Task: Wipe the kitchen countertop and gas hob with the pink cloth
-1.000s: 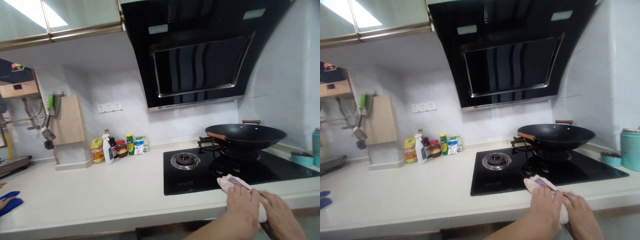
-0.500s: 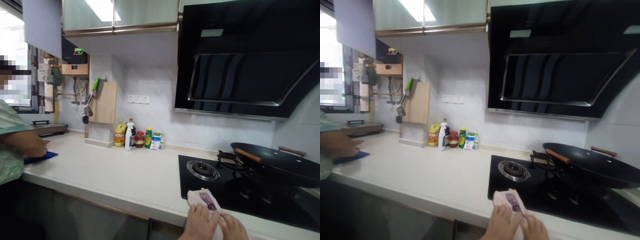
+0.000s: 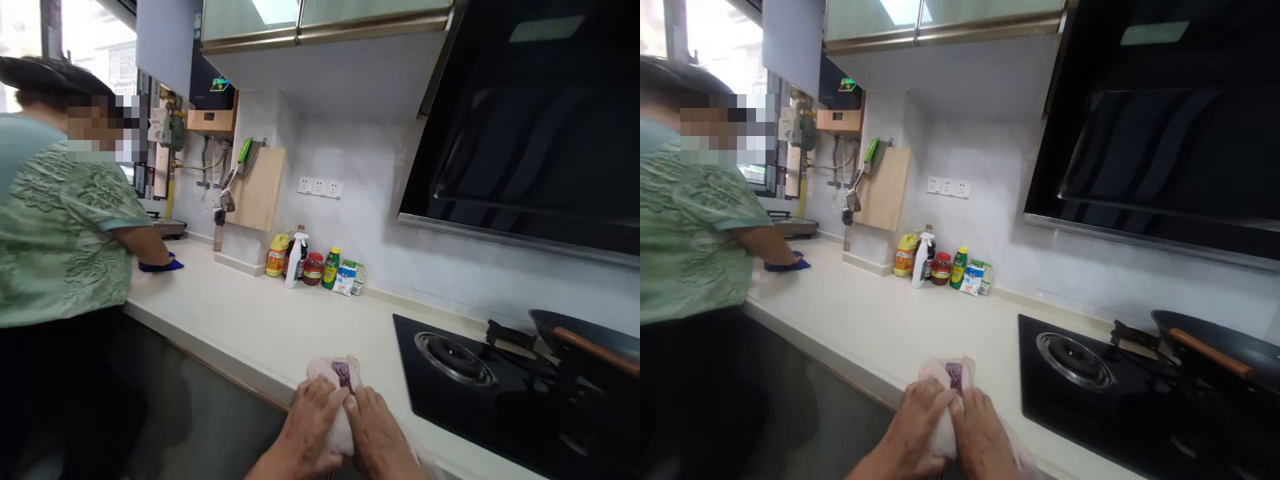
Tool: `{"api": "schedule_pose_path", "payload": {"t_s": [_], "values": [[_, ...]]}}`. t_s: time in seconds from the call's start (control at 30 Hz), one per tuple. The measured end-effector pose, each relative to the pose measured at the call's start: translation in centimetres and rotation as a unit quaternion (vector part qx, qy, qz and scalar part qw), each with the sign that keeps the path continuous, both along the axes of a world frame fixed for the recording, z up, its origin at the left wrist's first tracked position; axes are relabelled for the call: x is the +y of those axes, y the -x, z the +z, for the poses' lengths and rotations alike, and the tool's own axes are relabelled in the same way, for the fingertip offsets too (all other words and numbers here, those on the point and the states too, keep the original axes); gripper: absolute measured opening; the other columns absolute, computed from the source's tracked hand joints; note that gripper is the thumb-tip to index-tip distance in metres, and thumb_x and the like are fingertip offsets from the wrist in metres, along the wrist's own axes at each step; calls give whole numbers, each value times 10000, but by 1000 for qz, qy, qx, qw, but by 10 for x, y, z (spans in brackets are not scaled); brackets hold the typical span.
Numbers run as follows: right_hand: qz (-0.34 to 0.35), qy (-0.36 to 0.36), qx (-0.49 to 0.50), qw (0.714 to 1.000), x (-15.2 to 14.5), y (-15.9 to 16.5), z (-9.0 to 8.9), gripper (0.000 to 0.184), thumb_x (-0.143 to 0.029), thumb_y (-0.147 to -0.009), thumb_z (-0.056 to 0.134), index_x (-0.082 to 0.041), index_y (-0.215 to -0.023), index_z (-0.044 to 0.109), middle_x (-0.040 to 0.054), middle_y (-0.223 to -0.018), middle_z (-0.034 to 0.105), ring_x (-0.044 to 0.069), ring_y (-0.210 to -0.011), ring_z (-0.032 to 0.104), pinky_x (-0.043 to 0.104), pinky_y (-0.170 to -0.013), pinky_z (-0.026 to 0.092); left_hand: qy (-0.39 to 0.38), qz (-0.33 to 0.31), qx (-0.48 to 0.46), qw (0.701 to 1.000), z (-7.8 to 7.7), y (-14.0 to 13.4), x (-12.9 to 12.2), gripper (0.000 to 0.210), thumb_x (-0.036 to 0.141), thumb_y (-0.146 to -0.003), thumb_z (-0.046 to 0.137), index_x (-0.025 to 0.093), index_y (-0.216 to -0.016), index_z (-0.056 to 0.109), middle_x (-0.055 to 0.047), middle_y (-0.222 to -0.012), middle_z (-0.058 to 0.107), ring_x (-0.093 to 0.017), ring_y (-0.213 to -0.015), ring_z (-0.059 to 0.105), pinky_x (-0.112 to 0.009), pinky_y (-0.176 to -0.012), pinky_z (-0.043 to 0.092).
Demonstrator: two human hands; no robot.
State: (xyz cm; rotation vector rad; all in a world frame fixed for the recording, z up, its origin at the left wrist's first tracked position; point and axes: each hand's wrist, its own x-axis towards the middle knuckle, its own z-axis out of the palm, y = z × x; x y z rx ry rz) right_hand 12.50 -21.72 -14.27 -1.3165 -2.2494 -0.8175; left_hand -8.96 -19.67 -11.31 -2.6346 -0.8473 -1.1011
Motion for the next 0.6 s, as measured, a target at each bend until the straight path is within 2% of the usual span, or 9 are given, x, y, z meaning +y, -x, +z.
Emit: {"api": "schedule_pose_path", "payload": {"t_s": [0.17, 0.23, 0.33, 0.47, 0.6], "values": [[26, 142, 30, 989, 25, 81, 41, 680, -178, -817, 588, -203, -1451, 344, 189, -1337, 564, 380, -1185, 528, 609, -1005, 417, -3, 113, 19, 993, -1, 63, 30, 777, 358, -626, 697, 334, -1379, 508, -74, -1293, 608, -357, -1229, 514, -507, -1019, 450], [15, 180, 23, 983, 37, 113, 57, 679, -216, -810, 639, -164, -1437, 382, 220, -1352, 547, 395, -1214, 521, 627, -1007, 420, -34, 141, 7, 989, -3, 90, 46, 792, 420, -615, 698, 311, -1377, 514, -80, -1293, 610, -363, -1234, 514, -508, -1024, 455], [30, 205, 21, 978, 54, 151, 74, 727, -269, -812, 689, -137, -1455, 376, 257, -1415, 499, 405, -1282, 495, 628, -1022, 425, -82, 147, 7, 986, -5, 123, 67, 798, 471, -658, 659, 273, -1407, 468, -95, -1294, 621, -356, -1237, 531, -488, -1036, 455], [53, 213, 53, 974, 69, 169, 79, 849, -371, -765, 779, -175, -1478, 363, 265, -1511, 421, 430, -1349, 454, 653, -1033, 423, -120, 153, 3, 981, -3, 147, 82, 809, 359, -696, 611, 283, -1456, 345, -86, -1314, 632, -336, -1257, 554, -461, -1057, 450], [67, 218, 71, 971, 69, 150, 71, 1080, -392, -613, 909, -280, -1513, 323, 220, -1581, 355, 447, -1377, 437, 633, -1053, 428, -172, 143, 15, 975, 1, 152, 84, 860, 270, -627, 617, 313, -1440, 340, -55, -1325, 638, -322, -1248, 585, -435, -1050, 472]]}}
